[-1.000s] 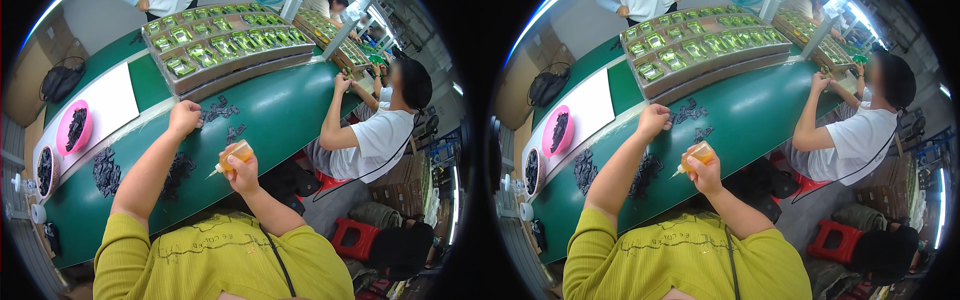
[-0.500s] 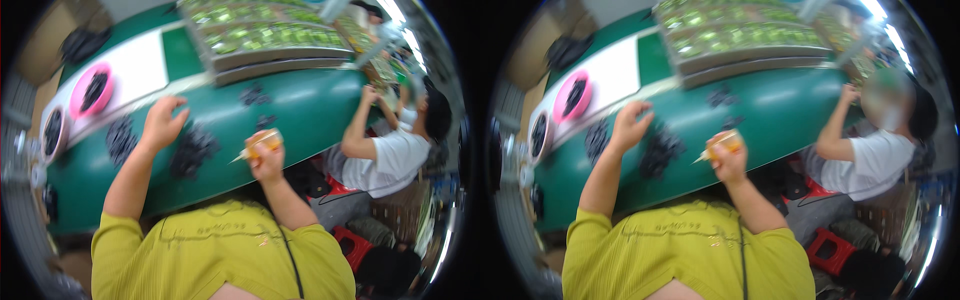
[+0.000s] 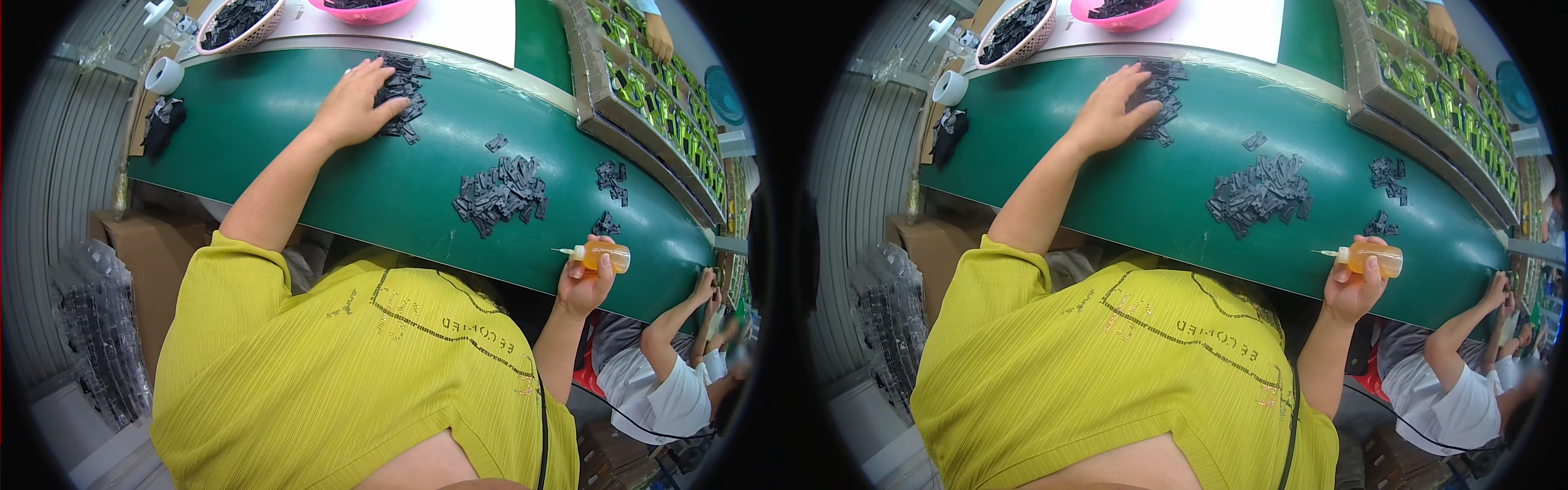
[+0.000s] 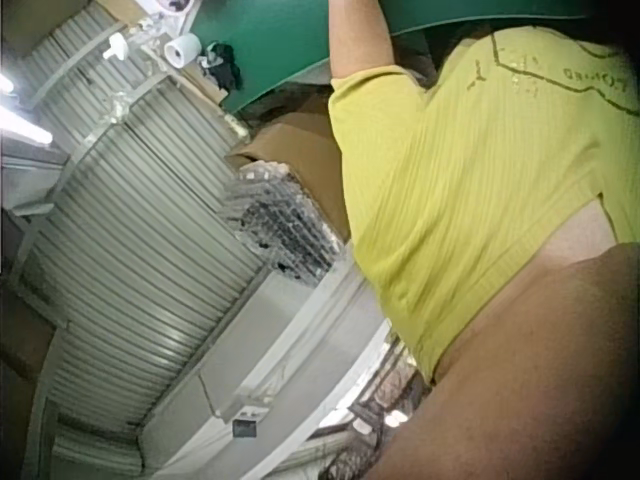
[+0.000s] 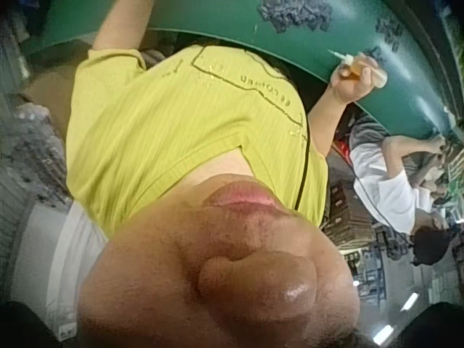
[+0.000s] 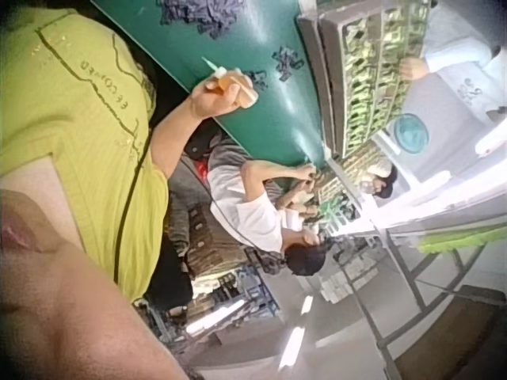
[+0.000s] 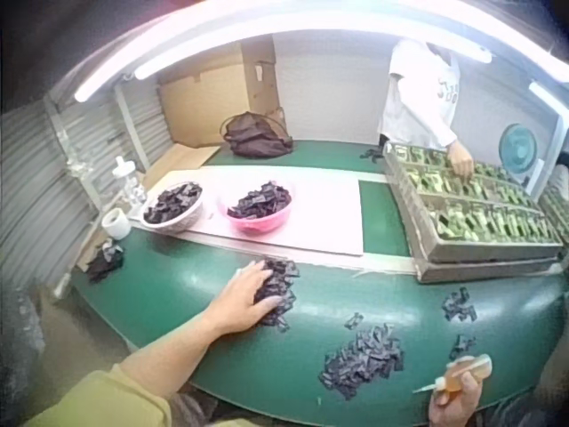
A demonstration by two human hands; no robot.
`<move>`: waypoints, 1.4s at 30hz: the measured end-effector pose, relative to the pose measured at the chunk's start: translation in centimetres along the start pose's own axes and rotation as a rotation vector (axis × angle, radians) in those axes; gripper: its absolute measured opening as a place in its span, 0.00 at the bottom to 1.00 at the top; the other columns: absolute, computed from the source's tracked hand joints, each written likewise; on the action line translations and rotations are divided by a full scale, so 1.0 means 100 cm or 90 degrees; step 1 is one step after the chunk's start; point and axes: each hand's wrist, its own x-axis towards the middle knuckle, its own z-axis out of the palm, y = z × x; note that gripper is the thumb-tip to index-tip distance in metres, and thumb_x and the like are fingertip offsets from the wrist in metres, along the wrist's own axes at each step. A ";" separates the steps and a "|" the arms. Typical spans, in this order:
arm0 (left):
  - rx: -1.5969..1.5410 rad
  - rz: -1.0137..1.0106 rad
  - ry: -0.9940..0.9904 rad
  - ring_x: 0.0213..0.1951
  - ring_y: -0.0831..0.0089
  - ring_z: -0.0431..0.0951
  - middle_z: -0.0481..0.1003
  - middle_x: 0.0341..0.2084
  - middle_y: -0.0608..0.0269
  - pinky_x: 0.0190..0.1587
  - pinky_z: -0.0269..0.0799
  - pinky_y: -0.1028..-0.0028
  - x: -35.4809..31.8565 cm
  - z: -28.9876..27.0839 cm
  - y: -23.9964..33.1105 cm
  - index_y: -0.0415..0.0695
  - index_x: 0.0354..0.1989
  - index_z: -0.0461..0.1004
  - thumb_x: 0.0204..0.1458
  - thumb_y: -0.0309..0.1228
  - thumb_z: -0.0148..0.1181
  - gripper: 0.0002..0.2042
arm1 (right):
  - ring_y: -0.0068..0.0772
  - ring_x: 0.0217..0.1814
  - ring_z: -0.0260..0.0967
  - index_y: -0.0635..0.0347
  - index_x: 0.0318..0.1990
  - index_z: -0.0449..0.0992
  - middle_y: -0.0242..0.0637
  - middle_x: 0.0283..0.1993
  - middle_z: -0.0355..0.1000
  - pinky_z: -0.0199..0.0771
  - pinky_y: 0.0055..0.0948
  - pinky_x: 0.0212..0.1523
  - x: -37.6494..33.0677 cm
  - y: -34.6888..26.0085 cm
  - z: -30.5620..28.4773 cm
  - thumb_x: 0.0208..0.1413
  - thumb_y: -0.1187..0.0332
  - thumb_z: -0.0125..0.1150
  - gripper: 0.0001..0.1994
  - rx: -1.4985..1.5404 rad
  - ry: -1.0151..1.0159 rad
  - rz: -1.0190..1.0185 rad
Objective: Assembling components of small toy cars and applying adhesive to plastic parts.
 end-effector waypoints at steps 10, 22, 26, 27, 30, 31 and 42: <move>-0.044 -0.009 0.029 0.44 0.54 0.73 0.75 0.38 0.55 0.46 0.69 0.61 0.057 -0.006 0.021 0.41 0.37 0.77 0.46 0.35 0.62 0.13 | 0.24 0.22 0.68 0.65 0.48 0.68 0.47 0.45 0.70 0.66 0.16 0.17 0.001 -0.001 -0.003 0.55 0.72 0.52 0.14 -0.013 -0.017 -0.006; -0.093 -0.112 -0.185 0.33 0.61 0.78 0.77 0.26 0.56 0.38 0.71 0.66 0.095 0.004 0.016 0.44 0.28 0.77 0.39 0.34 0.67 0.09 | 0.24 0.27 0.67 0.60 0.47 0.68 0.43 0.41 0.72 0.63 0.16 0.16 -0.002 -0.001 0.006 0.51 0.74 0.55 0.14 0.026 0.058 0.019; -0.147 -0.075 -0.070 0.28 0.64 0.77 0.77 0.24 0.58 0.33 0.71 0.68 0.078 -0.013 0.058 0.44 0.30 0.75 0.43 0.32 0.65 0.08 | 0.26 0.29 0.68 0.60 0.46 0.69 0.42 0.42 0.71 0.65 0.17 0.17 -0.002 -0.003 -0.003 0.53 0.73 0.54 0.13 0.088 0.044 0.027; -0.167 -0.058 -0.008 0.26 0.64 0.77 0.76 0.23 0.59 0.32 0.71 0.69 0.072 -0.017 0.074 0.43 0.31 0.75 0.44 0.31 0.64 0.08 | 0.25 0.29 0.68 0.60 0.46 0.69 0.43 0.42 0.71 0.65 0.17 0.18 -0.002 -0.002 -0.004 0.53 0.72 0.54 0.13 0.101 0.069 0.035; -0.478 -0.056 -0.102 0.22 0.80 0.71 0.73 0.20 0.67 0.26 0.68 0.78 0.046 -0.009 0.123 0.44 0.40 0.76 0.47 0.26 0.64 0.11 | 0.25 0.26 0.67 0.60 0.46 0.69 0.44 0.41 0.72 0.65 0.17 0.18 0.002 -0.002 0.002 0.53 0.71 0.54 0.13 0.128 0.071 0.042; -0.599 -0.078 -0.185 0.22 0.86 0.69 0.73 0.22 0.72 0.24 0.66 0.84 0.038 -0.004 0.141 0.43 0.43 0.76 0.49 0.24 0.63 0.12 | 0.24 0.22 0.65 0.61 0.46 0.69 0.45 0.41 0.72 0.65 0.18 0.18 0.004 -0.003 0.005 0.53 0.71 0.54 0.13 0.139 0.017 0.056; -0.894 -0.355 -0.539 0.29 0.72 0.80 0.76 0.30 0.57 0.30 0.76 0.79 0.016 0.022 0.181 0.33 0.44 0.72 0.53 0.24 0.57 0.11 | 0.23 0.20 0.64 0.67 0.45 0.68 0.47 0.39 0.73 0.63 0.19 0.18 0.011 0.021 0.051 0.51 0.76 0.57 0.13 -0.118 0.052 -0.091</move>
